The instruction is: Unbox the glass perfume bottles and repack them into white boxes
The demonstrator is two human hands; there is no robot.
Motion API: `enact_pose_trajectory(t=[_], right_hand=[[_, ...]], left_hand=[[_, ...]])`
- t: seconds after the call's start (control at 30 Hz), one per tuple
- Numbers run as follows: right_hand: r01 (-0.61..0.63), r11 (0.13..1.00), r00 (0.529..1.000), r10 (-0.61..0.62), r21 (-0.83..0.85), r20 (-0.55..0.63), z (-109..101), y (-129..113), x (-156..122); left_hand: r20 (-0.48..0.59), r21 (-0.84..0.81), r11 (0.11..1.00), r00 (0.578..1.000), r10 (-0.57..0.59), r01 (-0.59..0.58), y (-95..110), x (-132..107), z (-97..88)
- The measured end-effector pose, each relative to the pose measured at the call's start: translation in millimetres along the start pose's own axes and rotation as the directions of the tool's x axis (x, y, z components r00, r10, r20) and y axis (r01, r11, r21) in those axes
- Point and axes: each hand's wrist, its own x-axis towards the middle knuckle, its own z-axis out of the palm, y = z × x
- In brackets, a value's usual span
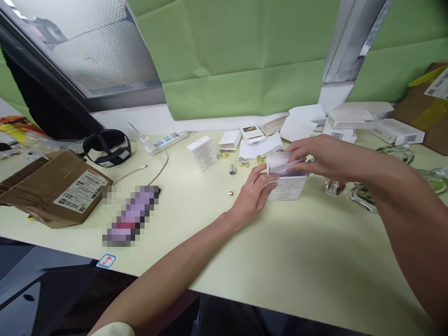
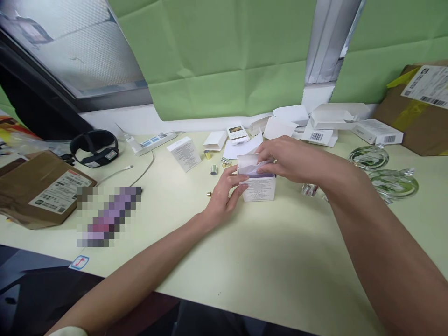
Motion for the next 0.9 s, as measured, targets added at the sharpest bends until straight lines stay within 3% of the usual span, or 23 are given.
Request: enact_pose_trajectory(t=[0.27,0.57,0.9], right_hand=[[-0.082,0.996,0.995,0.085,-0.042,0.06,0,-3,2],[0.005,0.998,1.0,-0.004,-0.067,0.013,9,-3,4],[-0.03,1.0,0.994,0.029,-0.006,-0.102,11,-6,9]], left_hand=[[0.029,0.011,1.0,1.0,-0.01,0.009,2,1,0.1],[0.096,0.04,0.996,0.992,-0.083,0.079,11,0,-1.8],[0.077,0.046,0.996,0.994,-0.078,0.075,11,0,1.7]])
